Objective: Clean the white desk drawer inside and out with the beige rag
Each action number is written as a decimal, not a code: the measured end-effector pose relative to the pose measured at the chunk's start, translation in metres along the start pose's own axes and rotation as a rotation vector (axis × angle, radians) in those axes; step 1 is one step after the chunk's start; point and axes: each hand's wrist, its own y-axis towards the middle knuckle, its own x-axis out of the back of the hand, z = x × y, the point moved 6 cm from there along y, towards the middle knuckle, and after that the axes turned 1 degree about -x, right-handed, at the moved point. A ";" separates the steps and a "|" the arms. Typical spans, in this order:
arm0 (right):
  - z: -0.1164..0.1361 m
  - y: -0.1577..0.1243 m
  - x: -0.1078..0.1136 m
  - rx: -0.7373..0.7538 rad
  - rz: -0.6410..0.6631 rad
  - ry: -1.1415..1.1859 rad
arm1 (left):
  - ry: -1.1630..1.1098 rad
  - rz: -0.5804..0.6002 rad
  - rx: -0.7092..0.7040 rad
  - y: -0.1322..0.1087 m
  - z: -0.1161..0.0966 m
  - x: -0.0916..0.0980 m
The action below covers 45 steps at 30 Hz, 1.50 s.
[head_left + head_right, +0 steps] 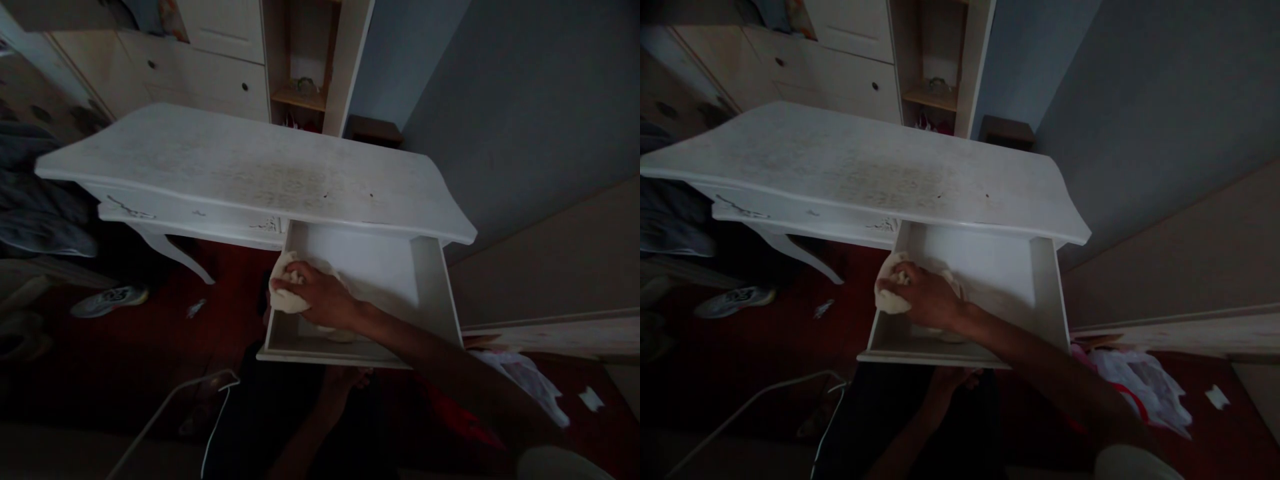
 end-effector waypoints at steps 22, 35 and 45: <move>-0.032 -0.157 0.035 -0.010 0.307 0.350 | 0.038 -0.139 -0.029 -0.002 0.002 0.011; -0.065 -0.216 0.075 -0.087 0.296 -0.006 | 0.105 -0.167 -0.075 -0.002 -0.006 0.015; -0.141 -0.185 0.090 -0.019 0.097 -0.441 | 0.181 -0.185 -0.102 0.005 -0.014 0.013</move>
